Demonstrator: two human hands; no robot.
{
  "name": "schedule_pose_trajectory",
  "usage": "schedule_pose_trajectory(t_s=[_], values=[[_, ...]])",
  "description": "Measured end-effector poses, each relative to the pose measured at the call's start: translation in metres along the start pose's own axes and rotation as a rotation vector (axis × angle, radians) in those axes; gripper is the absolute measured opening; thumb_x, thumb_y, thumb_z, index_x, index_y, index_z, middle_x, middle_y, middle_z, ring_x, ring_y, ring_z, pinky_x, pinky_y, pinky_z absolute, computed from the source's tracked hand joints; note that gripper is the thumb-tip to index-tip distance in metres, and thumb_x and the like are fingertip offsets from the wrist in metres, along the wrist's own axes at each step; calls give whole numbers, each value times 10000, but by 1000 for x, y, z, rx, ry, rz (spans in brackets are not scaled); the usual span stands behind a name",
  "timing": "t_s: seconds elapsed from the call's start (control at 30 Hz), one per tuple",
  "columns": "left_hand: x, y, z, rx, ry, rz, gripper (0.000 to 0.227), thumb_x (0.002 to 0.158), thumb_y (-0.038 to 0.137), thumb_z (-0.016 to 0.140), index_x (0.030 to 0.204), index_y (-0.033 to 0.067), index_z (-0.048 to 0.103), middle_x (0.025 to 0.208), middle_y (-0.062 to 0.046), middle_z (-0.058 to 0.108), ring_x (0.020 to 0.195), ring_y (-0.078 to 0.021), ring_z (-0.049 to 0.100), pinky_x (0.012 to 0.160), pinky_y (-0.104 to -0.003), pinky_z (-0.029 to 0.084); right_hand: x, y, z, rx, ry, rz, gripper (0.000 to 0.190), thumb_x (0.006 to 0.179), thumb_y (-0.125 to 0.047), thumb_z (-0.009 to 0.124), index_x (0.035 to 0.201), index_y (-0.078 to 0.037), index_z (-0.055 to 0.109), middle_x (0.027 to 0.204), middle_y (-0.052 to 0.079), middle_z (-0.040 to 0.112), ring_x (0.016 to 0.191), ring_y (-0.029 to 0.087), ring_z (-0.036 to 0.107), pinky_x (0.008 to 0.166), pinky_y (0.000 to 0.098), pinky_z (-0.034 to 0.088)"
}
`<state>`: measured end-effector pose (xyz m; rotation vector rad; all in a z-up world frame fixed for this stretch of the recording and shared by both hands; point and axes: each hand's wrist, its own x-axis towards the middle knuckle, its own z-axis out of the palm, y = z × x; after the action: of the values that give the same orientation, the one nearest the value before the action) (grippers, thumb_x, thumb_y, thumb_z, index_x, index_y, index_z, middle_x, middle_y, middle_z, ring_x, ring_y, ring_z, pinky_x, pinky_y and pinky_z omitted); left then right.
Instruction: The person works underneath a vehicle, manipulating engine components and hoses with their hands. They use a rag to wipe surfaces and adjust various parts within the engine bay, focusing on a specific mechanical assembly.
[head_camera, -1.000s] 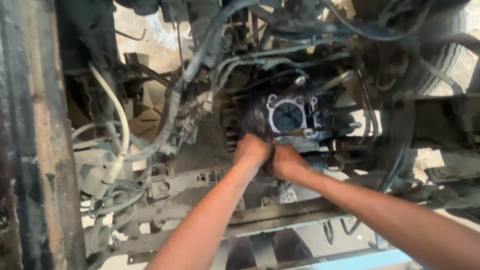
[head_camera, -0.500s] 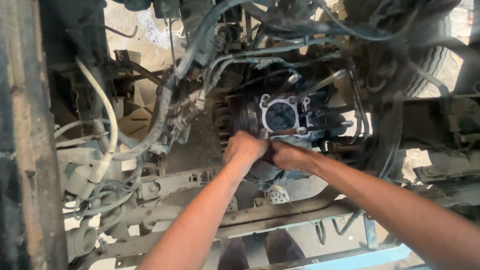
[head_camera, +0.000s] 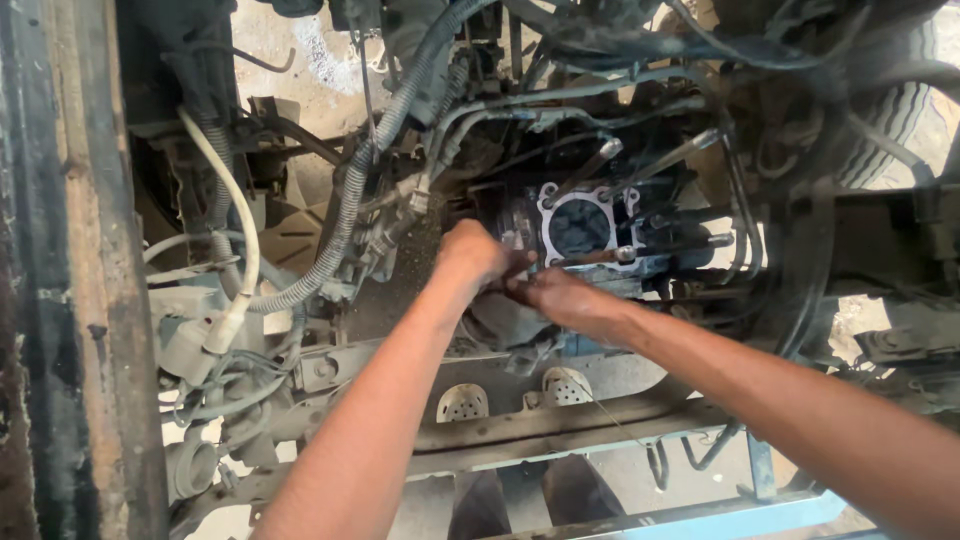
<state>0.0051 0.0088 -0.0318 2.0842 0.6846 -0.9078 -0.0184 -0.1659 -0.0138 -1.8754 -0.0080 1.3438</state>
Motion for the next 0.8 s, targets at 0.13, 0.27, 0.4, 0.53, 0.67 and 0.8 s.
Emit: schedule_pose_trajectory(t_s=[0.13,0.27,0.4,0.53,0.67,0.8], values=[[29,-23,39,54,-65,164,565,739,508,854,834,-43,771,829,-203,760,768,-294,748,696,-405,569,-12,14,6,114,-125,-14,407,985,-247,423,1171,-14,699,1002,97,736,875,197,665,757,343,557],[27,-31,61,-91,-125,59,462,753,396,839,820,-54,759,792,-193,765,700,-295,745,638,-425,576,0,46,17,220,26,32,325,968,-234,515,1158,-42,695,1072,34,695,977,142,604,807,299,494],[12,-19,56,-398,-40,-26,422,783,341,795,858,-74,767,854,-203,805,782,-320,807,685,-448,620,15,46,12,304,192,126,352,996,-257,463,1051,-8,705,938,95,710,859,210,622,740,377,507],[0,-7,57,-248,150,-78,525,779,426,855,984,-49,761,1063,-271,725,1030,-386,722,867,-429,581,17,47,4,291,242,70,292,966,-193,477,1020,-43,721,899,77,679,819,211,598,716,405,481],[-11,1,47,-219,75,-122,566,781,465,826,1045,-30,756,1136,-252,726,1083,-376,723,910,-428,580,18,48,7,345,291,88,261,954,-182,489,983,-26,697,910,63,684,824,190,610,723,393,492],[-20,0,37,-201,-3,-125,451,725,306,805,1002,-50,811,1095,-233,796,1035,-318,798,889,-398,619,16,47,12,330,279,53,243,932,-163,499,993,-36,697,909,53,689,831,178,613,732,374,494]])
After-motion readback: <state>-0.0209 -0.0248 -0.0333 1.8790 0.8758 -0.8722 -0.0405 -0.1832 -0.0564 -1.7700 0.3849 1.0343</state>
